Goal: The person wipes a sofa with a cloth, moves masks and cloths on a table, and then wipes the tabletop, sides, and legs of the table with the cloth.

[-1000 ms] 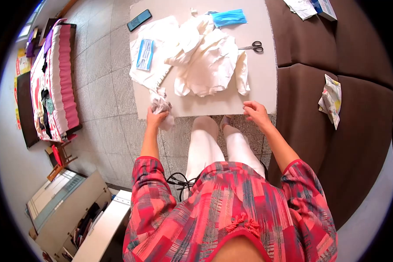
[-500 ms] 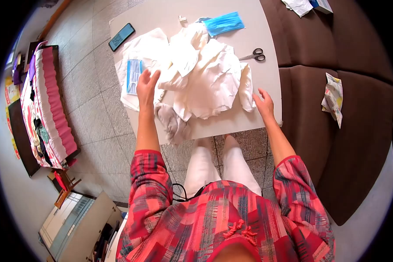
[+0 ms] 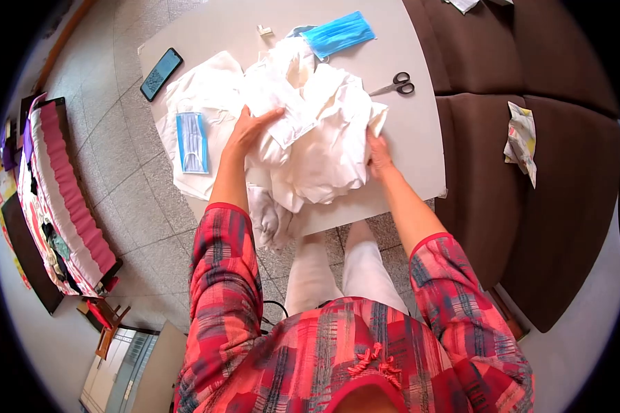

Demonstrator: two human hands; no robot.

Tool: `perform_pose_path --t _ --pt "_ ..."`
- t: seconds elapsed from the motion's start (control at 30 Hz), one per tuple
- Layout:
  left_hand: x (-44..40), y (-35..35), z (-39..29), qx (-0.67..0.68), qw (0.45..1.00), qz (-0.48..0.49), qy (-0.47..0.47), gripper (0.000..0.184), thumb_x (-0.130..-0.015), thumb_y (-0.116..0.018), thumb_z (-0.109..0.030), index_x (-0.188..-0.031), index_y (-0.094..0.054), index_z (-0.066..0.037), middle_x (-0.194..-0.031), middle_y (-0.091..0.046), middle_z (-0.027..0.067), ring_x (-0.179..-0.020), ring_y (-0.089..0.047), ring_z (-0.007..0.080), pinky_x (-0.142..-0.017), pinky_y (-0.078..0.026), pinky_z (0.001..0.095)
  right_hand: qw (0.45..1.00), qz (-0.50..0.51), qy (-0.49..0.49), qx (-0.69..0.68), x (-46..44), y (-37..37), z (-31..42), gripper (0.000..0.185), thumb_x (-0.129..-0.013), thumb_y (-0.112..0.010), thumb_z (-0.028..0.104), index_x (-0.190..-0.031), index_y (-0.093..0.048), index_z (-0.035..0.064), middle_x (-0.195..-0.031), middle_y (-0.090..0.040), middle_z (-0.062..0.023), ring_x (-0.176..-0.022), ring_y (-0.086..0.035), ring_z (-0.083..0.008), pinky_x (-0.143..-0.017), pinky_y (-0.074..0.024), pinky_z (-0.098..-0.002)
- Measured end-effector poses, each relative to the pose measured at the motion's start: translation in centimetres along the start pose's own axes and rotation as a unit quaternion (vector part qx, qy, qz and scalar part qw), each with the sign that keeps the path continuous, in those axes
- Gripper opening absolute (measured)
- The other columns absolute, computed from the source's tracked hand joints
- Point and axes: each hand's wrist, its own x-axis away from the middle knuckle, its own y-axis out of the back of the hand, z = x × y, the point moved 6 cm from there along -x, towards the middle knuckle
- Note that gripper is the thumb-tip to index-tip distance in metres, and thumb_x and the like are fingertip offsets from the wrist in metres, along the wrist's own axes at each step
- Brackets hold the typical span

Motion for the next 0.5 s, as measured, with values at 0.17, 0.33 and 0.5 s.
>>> perform_pose_path --t 0.17,0.33,0.5 --pt "2.2 -2.2 1.5 0.037 0.995 0.091 0.032 0.064 -0.07 -0.076 -0.016 -0.123 -0.045 0.005 -0.107 -0.06 0.0125 -0.093 -0.061 0.0203 -0.081 -0.051 0.0303 0.99 0.041 0.046 0.13 1.4 -6.9 -0.5 0.065 -0.071 -0.076 0.036 -0.12 -0.052 0.0004 -0.107 -0.061 -0.0093 -0.095 -0.058 -0.0196 -0.085 -0.0454 -0.0296" --pt "6.8 -1.6 0.9 0.092 0.986 0.076 0.119 0.049 -0.07 -0.073 -0.009 -0.113 -0.053 0.004 -0.101 -0.062 0.0122 -0.09 -0.062 0.0193 -0.081 -0.051 0.03 0.986 0.086 0.07 0.12 2.7 -7.3 -0.2 0.061 -0.071 -0.078 0.027 -0.12 -0.052 0.0006 -0.107 -0.061 -0.0099 -0.097 -0.058 -0.019 -0.085 -0.0465 -0.0299" --pt "11.8 0.0 -0.6 0.063 0.998 0.017 -0.007 0.043 -0.07 -0.072 -0.012 -0.106 -0.057 0.006 -0.097 -0.063 0.0123 -0.085 -0.062 0.0209 -0.079 -0.05 0.0305 0.965 0.146 0.177 0.128 7.8 -9.0 4.8 0.064 -0.068 -0.08 0.018 -0.123 -0.051 0.0036 -0.114 -0.06 -0.0115 -0.106 -0.056 -0.0192 -0.093 -0.0446 -0.0326"
